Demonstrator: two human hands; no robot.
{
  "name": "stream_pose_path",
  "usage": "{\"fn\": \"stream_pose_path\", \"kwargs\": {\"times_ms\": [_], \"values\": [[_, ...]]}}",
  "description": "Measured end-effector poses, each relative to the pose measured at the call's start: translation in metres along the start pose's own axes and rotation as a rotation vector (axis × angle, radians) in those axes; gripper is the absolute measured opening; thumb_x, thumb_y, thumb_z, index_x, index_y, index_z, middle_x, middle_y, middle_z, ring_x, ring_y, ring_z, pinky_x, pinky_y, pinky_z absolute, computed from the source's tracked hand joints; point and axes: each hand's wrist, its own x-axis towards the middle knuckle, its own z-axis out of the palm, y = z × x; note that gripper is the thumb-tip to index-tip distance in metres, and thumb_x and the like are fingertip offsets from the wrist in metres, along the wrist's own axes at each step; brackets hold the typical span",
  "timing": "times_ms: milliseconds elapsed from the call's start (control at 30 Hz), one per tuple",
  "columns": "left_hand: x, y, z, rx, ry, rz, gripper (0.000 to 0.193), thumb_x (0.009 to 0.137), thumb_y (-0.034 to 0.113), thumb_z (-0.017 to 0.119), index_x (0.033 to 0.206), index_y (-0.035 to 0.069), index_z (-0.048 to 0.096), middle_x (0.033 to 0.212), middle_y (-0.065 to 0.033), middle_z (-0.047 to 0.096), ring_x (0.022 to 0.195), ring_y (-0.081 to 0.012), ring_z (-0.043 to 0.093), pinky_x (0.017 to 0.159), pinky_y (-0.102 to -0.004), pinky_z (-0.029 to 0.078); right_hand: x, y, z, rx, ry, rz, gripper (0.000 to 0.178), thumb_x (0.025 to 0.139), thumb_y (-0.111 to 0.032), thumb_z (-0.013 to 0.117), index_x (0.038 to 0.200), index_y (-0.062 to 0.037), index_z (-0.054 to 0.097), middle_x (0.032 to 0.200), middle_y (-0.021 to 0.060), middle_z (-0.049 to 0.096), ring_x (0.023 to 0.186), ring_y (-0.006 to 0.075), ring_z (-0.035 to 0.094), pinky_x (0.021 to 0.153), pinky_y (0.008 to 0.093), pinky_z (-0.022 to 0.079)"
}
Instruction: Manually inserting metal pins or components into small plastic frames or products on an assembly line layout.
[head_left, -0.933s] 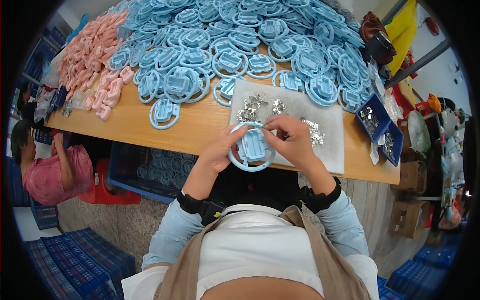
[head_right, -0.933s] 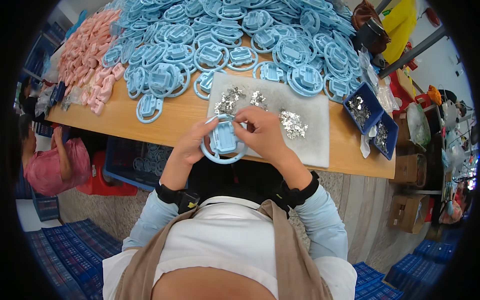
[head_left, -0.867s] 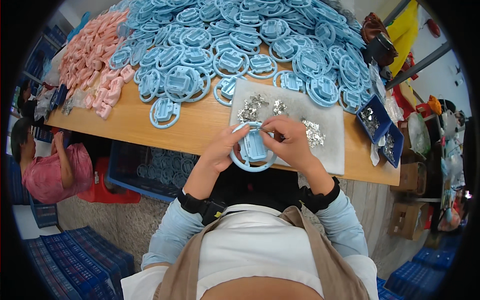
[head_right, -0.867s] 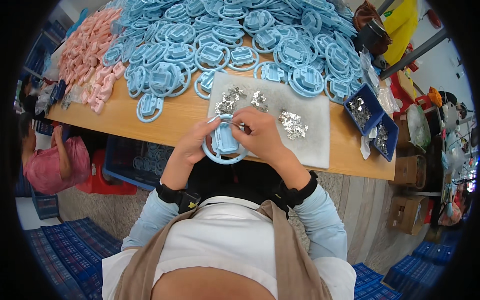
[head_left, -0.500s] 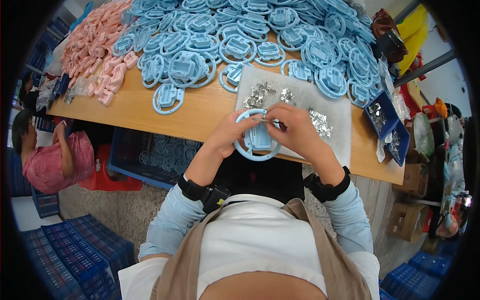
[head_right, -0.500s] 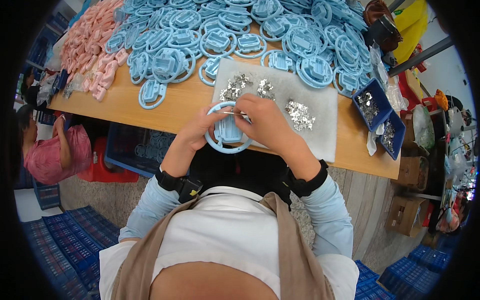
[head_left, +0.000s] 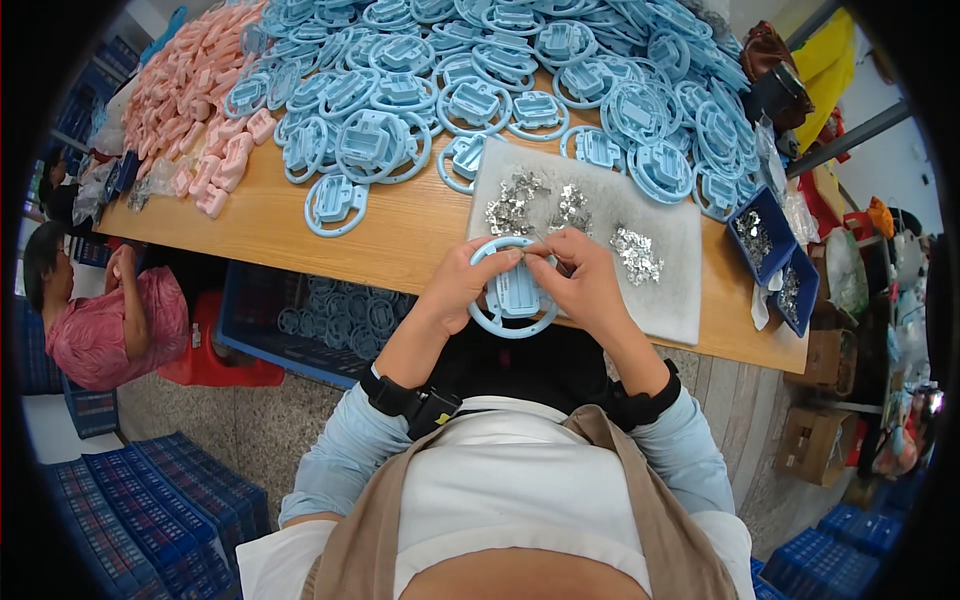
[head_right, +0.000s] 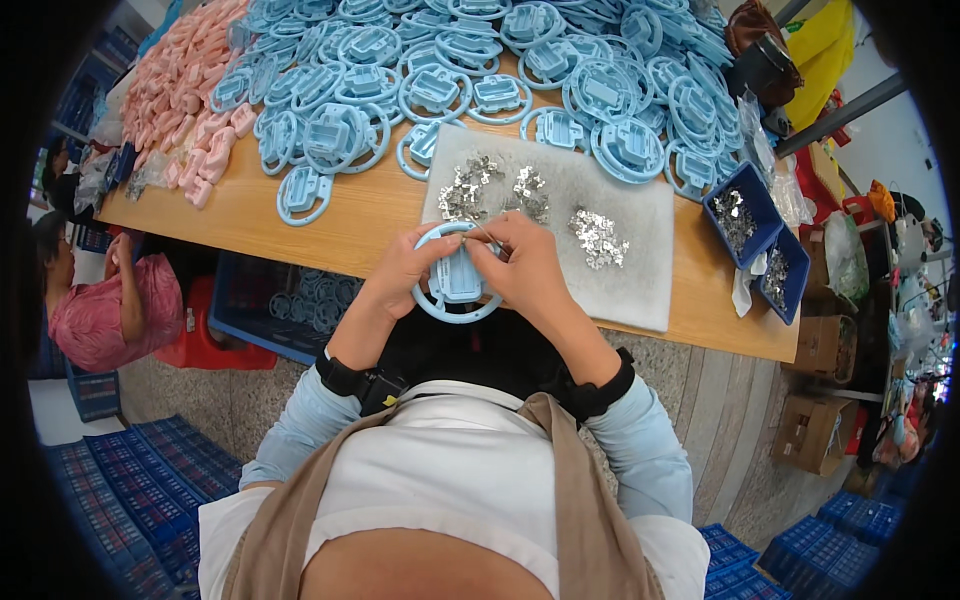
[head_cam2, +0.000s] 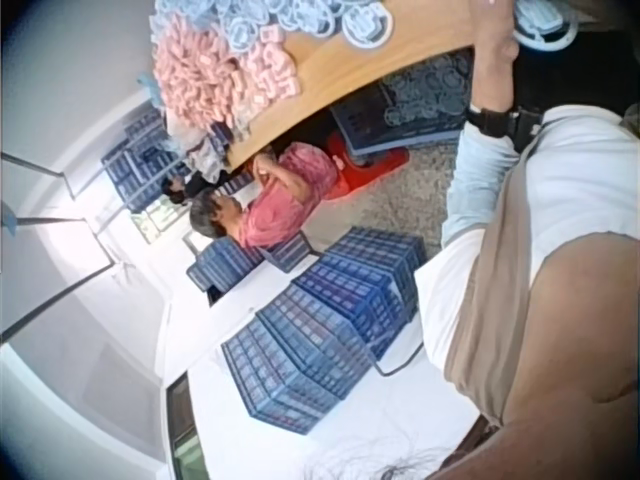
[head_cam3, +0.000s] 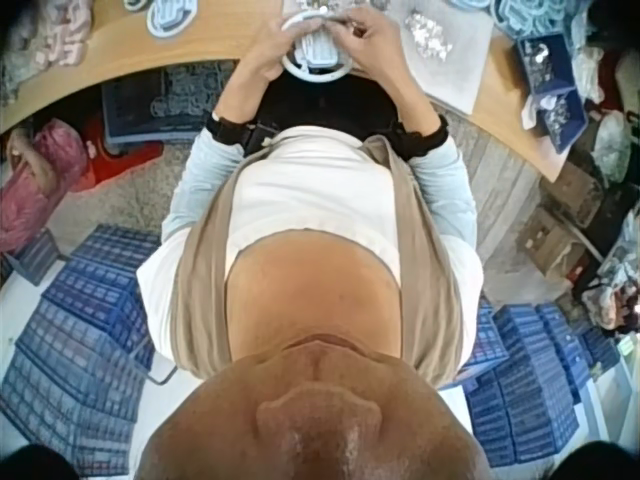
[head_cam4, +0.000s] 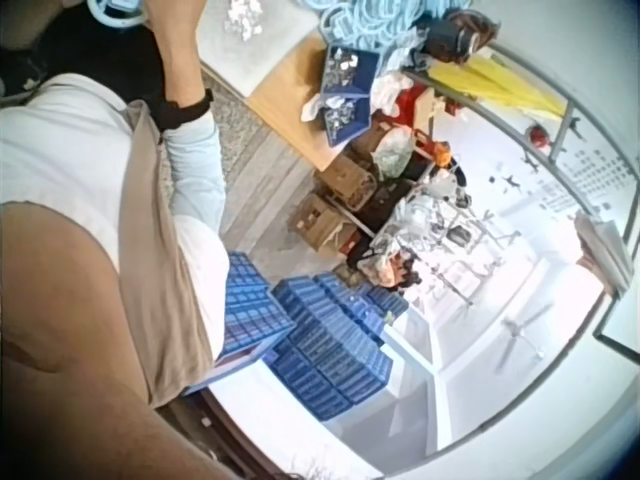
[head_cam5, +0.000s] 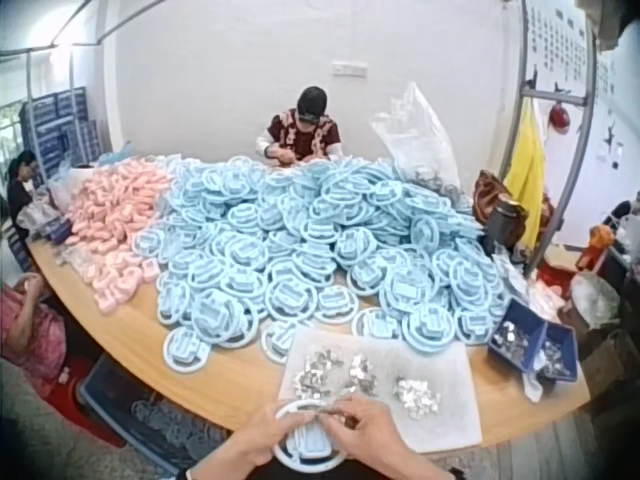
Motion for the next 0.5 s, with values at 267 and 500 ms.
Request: {"fn": "stream_pose_path", "kwargs": {"times_ms": [267, 500], "values": [[-0.005, -0.004, -0.008, 0.002, -0.077, 0.047, 0.036, 0.077, 0.011, 0.061, 0.111, 0.0, 0.054, 0.085, -0.0038, 0.06, 0.07, -0.0094, 0.06, 0.058, -0.0211, 0.05, 0.006, 0.003, 0.003, 0.016, -0.042, 0.021, 0.012, 0.073, -0.008, 0.064, 0.083, -0.0002, 0.065, 0.072, 0.0042, 0.056, 0.057, 0.0079, 0.049, 0.05, 0.0223, 0.039], [-0.01, -0.001, -0.002, -0.013, -0.036, 0.016, 0.035, 0.077, 0.01, 0.062, 0.109, -0.001, 0.055, 0.085, -0.004, 0.06, 0.073, -0.0089, 0.06, 0.062, -0.0209, 0.05, 0.005, 0.011, 0.002, 0.145, -0.064, 0.109, 0.016, 0.072, -0.01, 0.064, 0.083, 0.0012, 0.065, 0.072, 0.0075, 0.058, 0.057, 0.0103, 0.052, 0.051, 0.0237, 0.042]]}}
